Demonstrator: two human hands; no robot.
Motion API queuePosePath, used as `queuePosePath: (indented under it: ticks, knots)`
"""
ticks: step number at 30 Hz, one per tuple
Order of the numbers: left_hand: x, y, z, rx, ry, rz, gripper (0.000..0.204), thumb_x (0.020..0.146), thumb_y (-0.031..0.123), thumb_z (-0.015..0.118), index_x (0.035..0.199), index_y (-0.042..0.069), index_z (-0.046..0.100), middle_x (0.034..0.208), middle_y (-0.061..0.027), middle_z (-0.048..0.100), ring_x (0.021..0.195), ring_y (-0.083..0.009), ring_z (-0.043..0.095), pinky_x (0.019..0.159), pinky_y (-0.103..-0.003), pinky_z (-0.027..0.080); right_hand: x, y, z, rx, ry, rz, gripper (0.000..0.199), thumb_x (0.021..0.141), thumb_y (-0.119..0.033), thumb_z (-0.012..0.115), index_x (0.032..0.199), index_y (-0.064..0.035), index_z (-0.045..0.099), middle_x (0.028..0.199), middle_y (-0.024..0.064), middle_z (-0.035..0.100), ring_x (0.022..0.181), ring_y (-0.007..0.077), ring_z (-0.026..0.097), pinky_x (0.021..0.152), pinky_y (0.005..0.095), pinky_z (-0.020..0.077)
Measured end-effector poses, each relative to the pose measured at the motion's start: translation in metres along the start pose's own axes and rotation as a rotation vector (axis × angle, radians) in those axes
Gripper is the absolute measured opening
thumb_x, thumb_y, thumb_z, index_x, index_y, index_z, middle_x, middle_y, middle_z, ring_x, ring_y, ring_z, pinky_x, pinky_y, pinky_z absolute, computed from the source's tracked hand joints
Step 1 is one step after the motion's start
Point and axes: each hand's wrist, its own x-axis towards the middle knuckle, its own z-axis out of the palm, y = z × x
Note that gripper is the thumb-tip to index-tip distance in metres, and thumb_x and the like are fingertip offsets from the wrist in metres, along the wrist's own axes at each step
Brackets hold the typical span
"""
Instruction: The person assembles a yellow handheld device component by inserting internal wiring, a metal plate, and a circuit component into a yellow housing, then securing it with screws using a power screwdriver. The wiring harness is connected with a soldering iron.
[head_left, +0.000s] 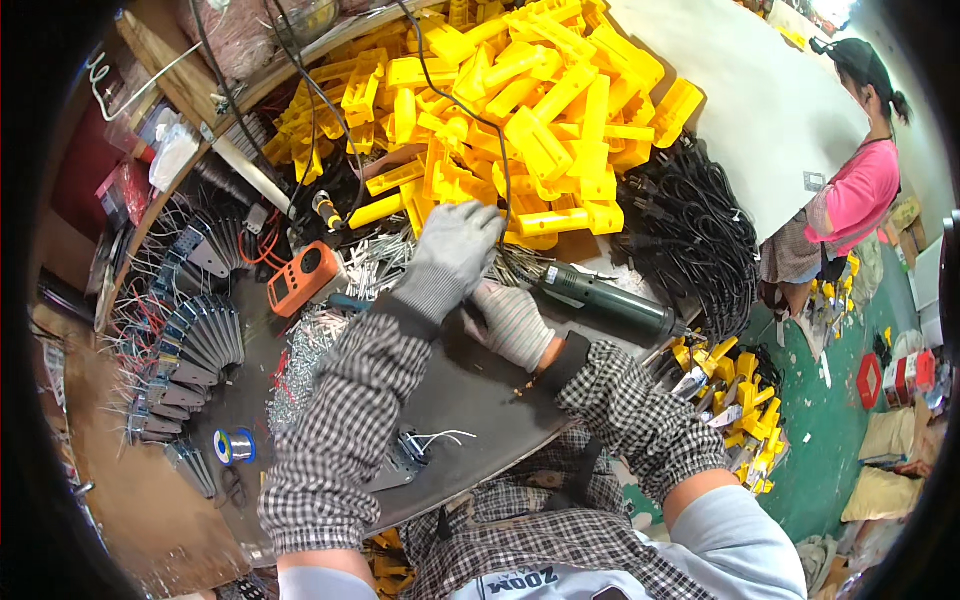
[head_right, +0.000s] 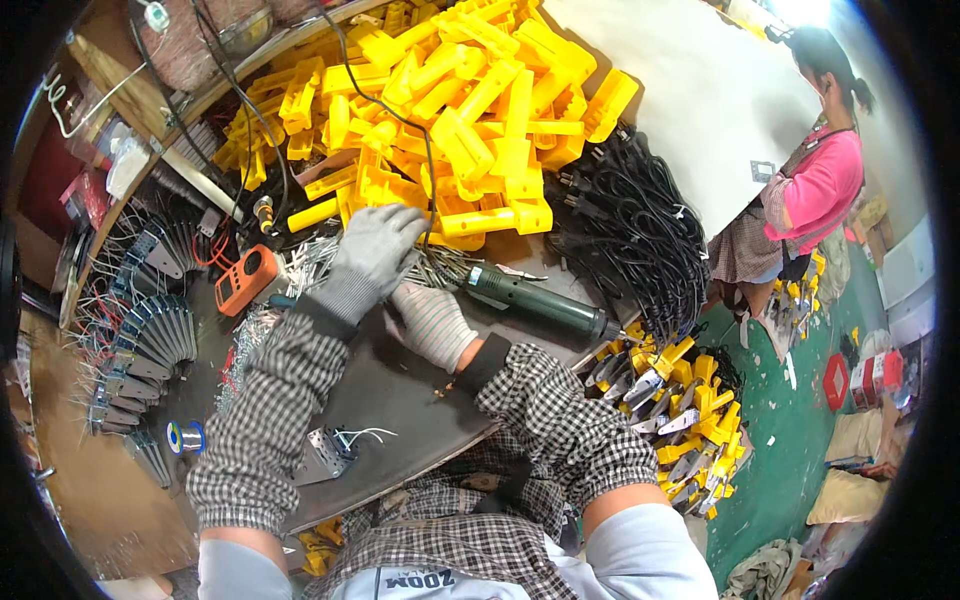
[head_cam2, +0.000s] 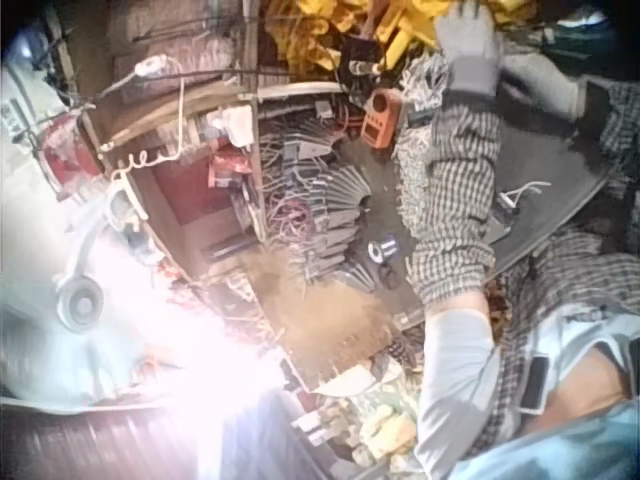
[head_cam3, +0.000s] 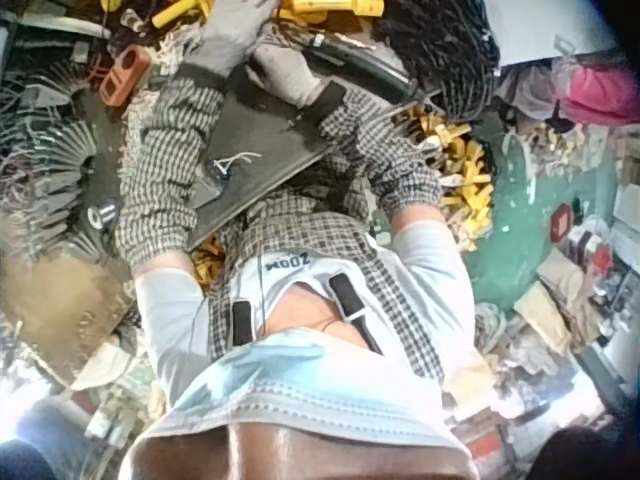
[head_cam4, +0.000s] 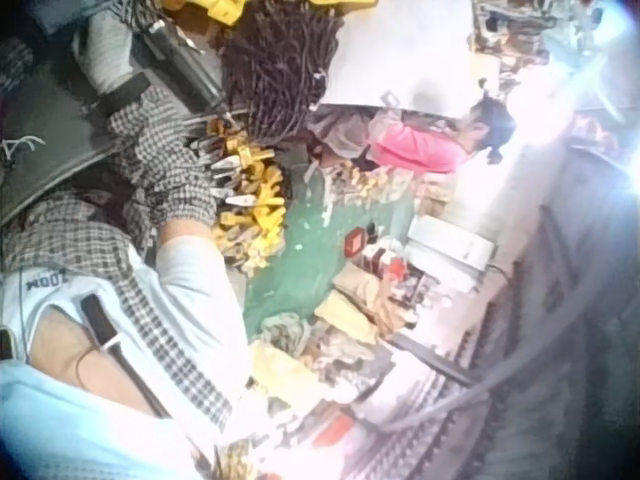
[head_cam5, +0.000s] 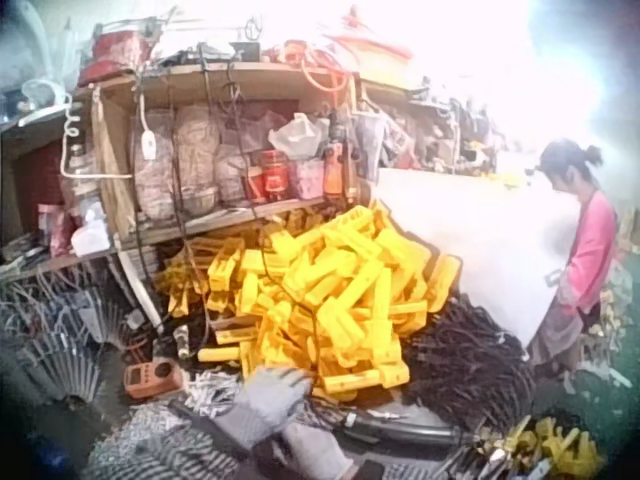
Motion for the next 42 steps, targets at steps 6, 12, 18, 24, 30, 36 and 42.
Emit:
queuePosePath:
  ticks: [6, 12, 18, 24, 30, 36, 42]
  knots:
    - [0.049, -0.027, 0.003, 0.152, -0.270, 0.046, 0.021, 0.070, 0.018, 0.071, 0.091, 0.014, 0.071, 0.099, -0.0073, 0.064, 0.097, -0.0291, 0.064, 0.080, -0.041, 0.052, 0.002, -0.003, 0.010, 0.069, -0.042, 0.016, 0.021, 0.085, -0.024, 0.062, 0.085, -0.0043, 0.055, 0.078, 0.0182, 0.060, 0.071, 0.0383, 0.062, 0.063, 0.0465, 0.0503]
    - [0.050, -0.048, -0.034, 0.133, -0.344, -0.004, 0.010, 0.072, 0.017, 0.068, 0.082, 0.013, 0.069, 0.088, -0.0067, 0.065, 0.085, -0.0298, 0.066, 0.073, -0.043, 0.053, 0.000, 0.001, -0.001, 0.070, -0.037, 0.079, 0.019, 0.084, -0.022, 0.063, 0.081, -0.0047, 0.055, 0.076, 0.0184, 0.060, 0.070, 0.0384, 0.062, 0.062, 0.0463, 0.0499]
    - [-0.014, -0.065, -0.029, 0.250, -0.228, 0.121, 0.018, 0.074, 0.013, 0.065, 0.091, 0.011, 0.068, 0.103, -0.0050, 0.065, 0.096, -0.0272, 0.064, 0.081, -0.038, 0.051, 0.005, -0.004, 0.004, 0.060, 0.022, 0.141, 0.015, 0.083, -0.018, 0.064, 0.082, -0.0055, 0.056, 0.074, 0.0179, 0.061, 0.069, 0.0371, 0.063, 0.061, 0.0455, 0.0504]
    - [0.007, -0.045, -0.057, -0.109, 0.186, -0.096, 0.020, 0.080, 0.006, 0.062, 0.099, 0.009, 0.062, 0.100, -0.0098, 0.062, 0.095, -0.0319, 0.062, 0.081, -0.040, 0.051, 0.003, -0.004, 0.002, 0.039, -0.019, 0.167, 0.018, 0.082, -0.021, 0.063, 0.081, -0.0051, 0.055, 0.074, 0.0186, 0.061, 0.069, 0.0384, 0.063, 0.061, 0.0464, 0.0507]
    - [0.101, -0.048, -0.047, -0.053, 0.303, -0.211, 0.022, 0.085, 0.020, 0.061, 0.104, 0.010, 0.062, 0.103, -0.0109, 0.063, 0.093, -0.0327, 0.062, 0.081, -0.042, 0.051, -0.001, -0.001, 0.002, 0.131, -0.027, 0.119, 0.018, 0.083, -0.022, 0.064, 0.082, -0.0056, 0.057, 0.073, 0.0181, 0.061, 0.069, 0.0373, 0.064, 0.062, 0.0445, 0.0517]
    - [0.146, -0.087, -0.045, 0.005, 0.020, -0.718, 0.029, 0.089, 0.022, 0.053, 0.110, 0.006, 0.065, 0.107, -0.0154, 0.069, 0.099, -0.0320, 0.067, 0.085, -0.044, 0.052, 0.002, -0.004, -0.004, 0.101, -0.040, 0.106, 0.019, 0.086, -0.023, 0.065, 0.085, -0.0053, 0.057, 0.072, 0.0164, 0.059, 0.068, 0.0367, 0.062, 0.060, 0.0428, 0.0497]
    - [0.185, -0.107, -0.060, -0.144, -0.022, -0.792, 0.049, 0.094, 0.046, 0.048, 0.116, 0.007, 0.066, 0.117, -0.0199, 0.065, 0.110, -0.0335, 0.062, 0.094, -0.043, 0.049, 0.004, -0.002, 0.000, 0.094, -0.019, 0.102, 0.019, 0.085, -0.021, 0.067, 0.084, -0.0050, 0.057, 0.073, 0.0158, 0.059, 0.066, 0.0355, 0.061, 0.059, 0.0427, 0.0493]
